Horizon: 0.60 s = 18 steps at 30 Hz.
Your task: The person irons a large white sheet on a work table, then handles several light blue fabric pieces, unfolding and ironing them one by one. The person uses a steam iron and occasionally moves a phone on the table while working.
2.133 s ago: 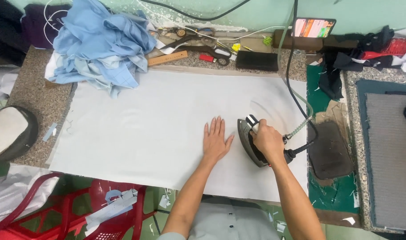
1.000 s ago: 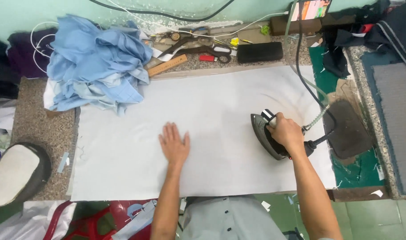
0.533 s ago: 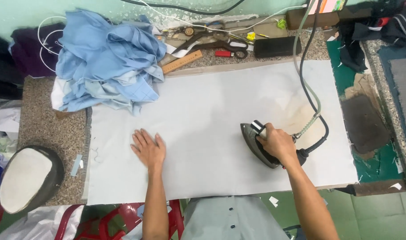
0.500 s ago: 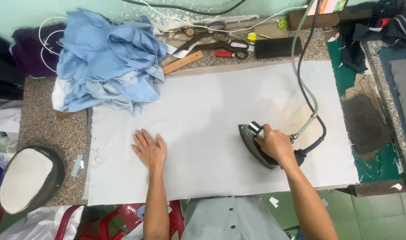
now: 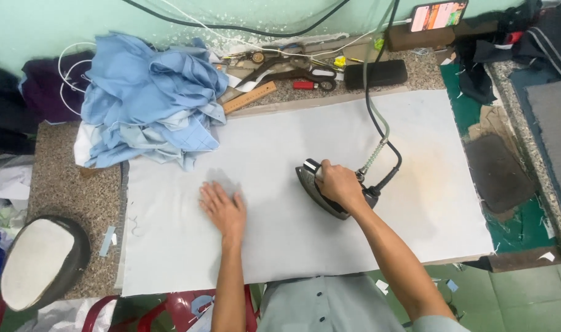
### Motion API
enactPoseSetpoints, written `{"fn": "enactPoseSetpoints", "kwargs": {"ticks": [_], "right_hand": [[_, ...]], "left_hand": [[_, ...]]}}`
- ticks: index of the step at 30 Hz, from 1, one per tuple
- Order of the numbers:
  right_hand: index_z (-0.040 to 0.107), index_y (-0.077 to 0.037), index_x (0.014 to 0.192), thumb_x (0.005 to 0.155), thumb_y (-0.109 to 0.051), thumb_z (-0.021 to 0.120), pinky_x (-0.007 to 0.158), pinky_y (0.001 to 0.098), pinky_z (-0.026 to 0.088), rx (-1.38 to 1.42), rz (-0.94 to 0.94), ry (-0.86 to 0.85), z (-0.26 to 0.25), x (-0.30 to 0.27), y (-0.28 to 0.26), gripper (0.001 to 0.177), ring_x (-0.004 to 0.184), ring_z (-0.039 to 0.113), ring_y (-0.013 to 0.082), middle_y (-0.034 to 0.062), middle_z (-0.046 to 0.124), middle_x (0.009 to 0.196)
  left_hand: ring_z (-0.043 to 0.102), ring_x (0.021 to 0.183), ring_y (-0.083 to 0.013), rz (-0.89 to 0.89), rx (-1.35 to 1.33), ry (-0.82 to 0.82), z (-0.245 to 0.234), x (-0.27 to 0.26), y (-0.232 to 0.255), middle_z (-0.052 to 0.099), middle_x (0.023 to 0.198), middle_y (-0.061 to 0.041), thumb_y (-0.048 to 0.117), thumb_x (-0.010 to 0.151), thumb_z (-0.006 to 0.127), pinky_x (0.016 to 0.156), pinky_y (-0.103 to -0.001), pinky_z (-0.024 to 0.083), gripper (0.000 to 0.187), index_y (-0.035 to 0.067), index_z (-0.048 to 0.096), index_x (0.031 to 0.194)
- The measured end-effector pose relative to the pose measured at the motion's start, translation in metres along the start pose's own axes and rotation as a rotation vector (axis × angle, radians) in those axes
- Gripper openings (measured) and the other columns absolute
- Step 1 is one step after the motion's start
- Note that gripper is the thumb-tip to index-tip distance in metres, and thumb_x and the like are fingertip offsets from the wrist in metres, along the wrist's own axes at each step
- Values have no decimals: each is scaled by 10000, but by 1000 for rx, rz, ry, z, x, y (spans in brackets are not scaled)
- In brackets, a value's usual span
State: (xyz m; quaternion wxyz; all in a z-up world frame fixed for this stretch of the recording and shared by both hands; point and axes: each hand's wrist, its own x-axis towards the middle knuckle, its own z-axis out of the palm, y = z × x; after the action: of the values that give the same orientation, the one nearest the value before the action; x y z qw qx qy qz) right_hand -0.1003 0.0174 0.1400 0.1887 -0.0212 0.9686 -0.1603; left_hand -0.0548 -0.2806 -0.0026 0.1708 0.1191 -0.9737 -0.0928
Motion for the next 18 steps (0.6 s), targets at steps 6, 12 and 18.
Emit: {"fn": "enactPoseSetpoints", "kwargs": {"ticks": [6,12,18], "right_hand": [[650,12,1271,832,-206,693,941,553,556,296,16,-16,-20,18,4,492,1086,697,449,264,731,1102],[547,1,1412,942,-345,579,998,568,526,328,37,-78,-18,15,8,585,1184,652,445,272,690,1230],[527,-4,1365,992,-398,522,944,562,550,237,58,-61,1,17,10,542,1120,683,444,261,710,1160]], "left_hand": [[206,1527,-419,201,-268,-253,-3,-4,117,259,1628,-289,353,1050,463,1229,-582,89,686,-48,268,1571],[10,1581,-309,174,-43,-649,-3,-7,146,71,1713,-143,449,1083,244,1243,-549,-77,670,62,159,1624],[19,1581,-292,159,-36,-663,-6,-10,146,72,1716,-125,471,1089,227,1247,-534,-72,668,81,162,1627]]}}
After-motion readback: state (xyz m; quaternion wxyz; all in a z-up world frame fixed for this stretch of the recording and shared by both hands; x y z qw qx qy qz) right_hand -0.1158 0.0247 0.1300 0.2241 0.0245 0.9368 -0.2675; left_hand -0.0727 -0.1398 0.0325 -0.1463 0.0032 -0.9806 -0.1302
